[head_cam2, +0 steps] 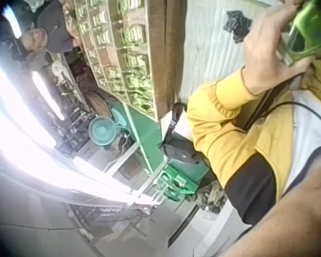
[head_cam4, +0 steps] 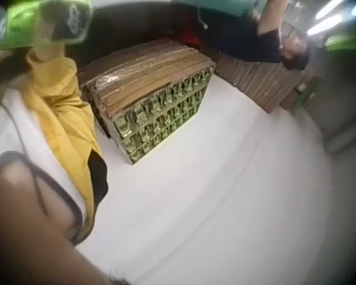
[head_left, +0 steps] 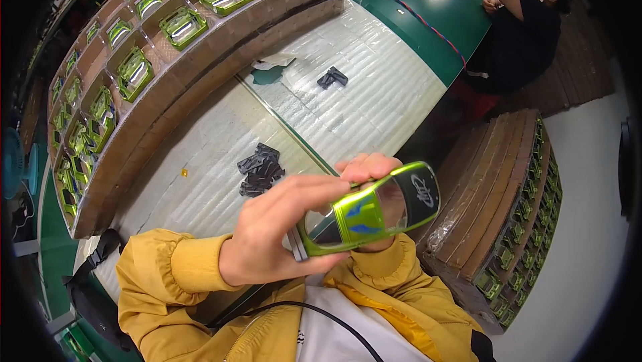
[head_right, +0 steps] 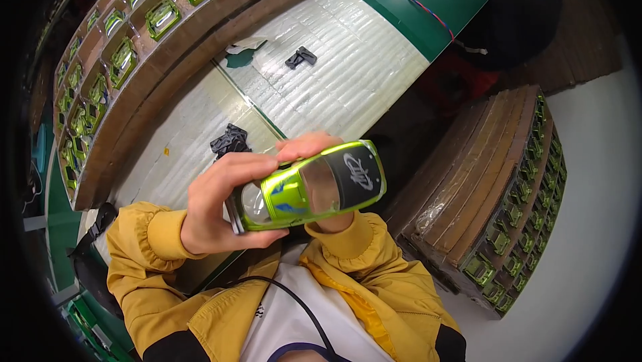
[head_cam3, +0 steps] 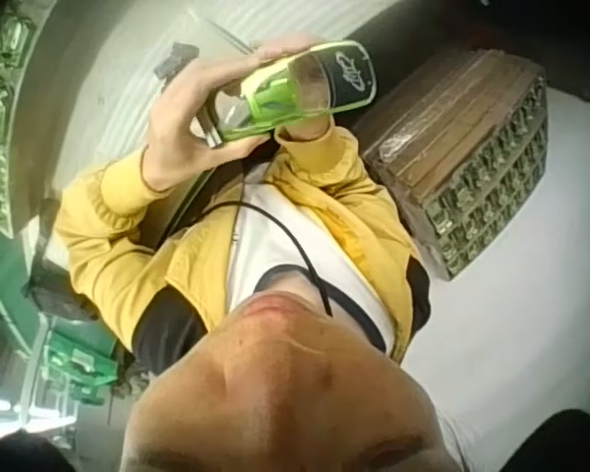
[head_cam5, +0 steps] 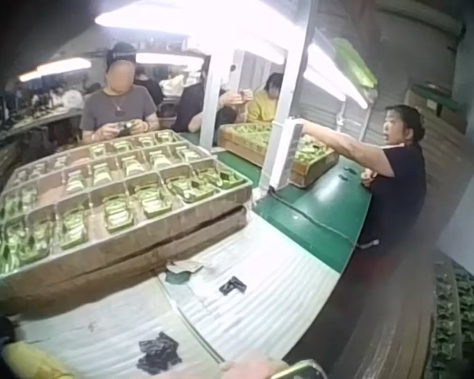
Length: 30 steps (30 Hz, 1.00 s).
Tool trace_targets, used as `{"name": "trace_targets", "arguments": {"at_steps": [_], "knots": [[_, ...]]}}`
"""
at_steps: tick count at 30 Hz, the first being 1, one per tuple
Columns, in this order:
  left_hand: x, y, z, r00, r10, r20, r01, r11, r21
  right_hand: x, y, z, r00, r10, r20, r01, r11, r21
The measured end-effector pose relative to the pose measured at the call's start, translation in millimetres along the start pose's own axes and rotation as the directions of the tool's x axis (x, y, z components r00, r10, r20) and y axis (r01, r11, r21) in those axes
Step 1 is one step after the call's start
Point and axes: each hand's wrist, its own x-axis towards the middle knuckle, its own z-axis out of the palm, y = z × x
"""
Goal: The person assembles toy cars by picking up car bodies from a tray, inserting small plastic components into their interiors by hand, and pressing them into place.
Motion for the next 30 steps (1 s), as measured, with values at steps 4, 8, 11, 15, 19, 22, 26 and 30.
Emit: {"name": "trace_targets", "arguments": {"at_steps": [4,8,11,15,19,22,26,30], "knots": [[-11,-6,7,0.985,0.155,-0.070,-0.155,0.988,0.007,8,-3,7,0.996,-0.011,0.085,-0.006,0.979,0.202],[-13,-3,9,0.987,0.150,-0.066,-0.152,0.988,-0.035,8,-13,14,0.986,0.058,0.156,-0.073,0.993,0.092],[-16,-3,14,0.981,0.137,-0.137,-0.141,0.990,-0.015,10,-10,11,0.989,0.031,0.147,-0.040,0.997,0.061],[-18,-6,17,0.983,0.134,-0.127,-0.130,0.991,0.037,13,-1,-1,0.976,-0.066,0.205,0.075,0.996,-0.037],[-17,-8,20,0.981,0.146,-0.130,-0.141,0.989,0.045,13,-5,-2,0.981,-0.040,0.191,0.056,0.996,-0.074],[-16,-9,20,0.976,0.159,-0.150,-0.159,0.987,0.013,11,0,4,0.993,-0.020,0.120,0.016,0.999,0.031],[-16,-12,16,0.969,0.195,-0.149,-0.206,0.977,-0.060,4,-1,9,0.995,0.085,0.045,-0.093,0.974,0.208],[-14,-12,11,0.989,0.138,-0.057,-0.143,0.985,-0.093,3,-3,7,0.998,0.057,-0.014,-0.054,0.988,0.145]]}}
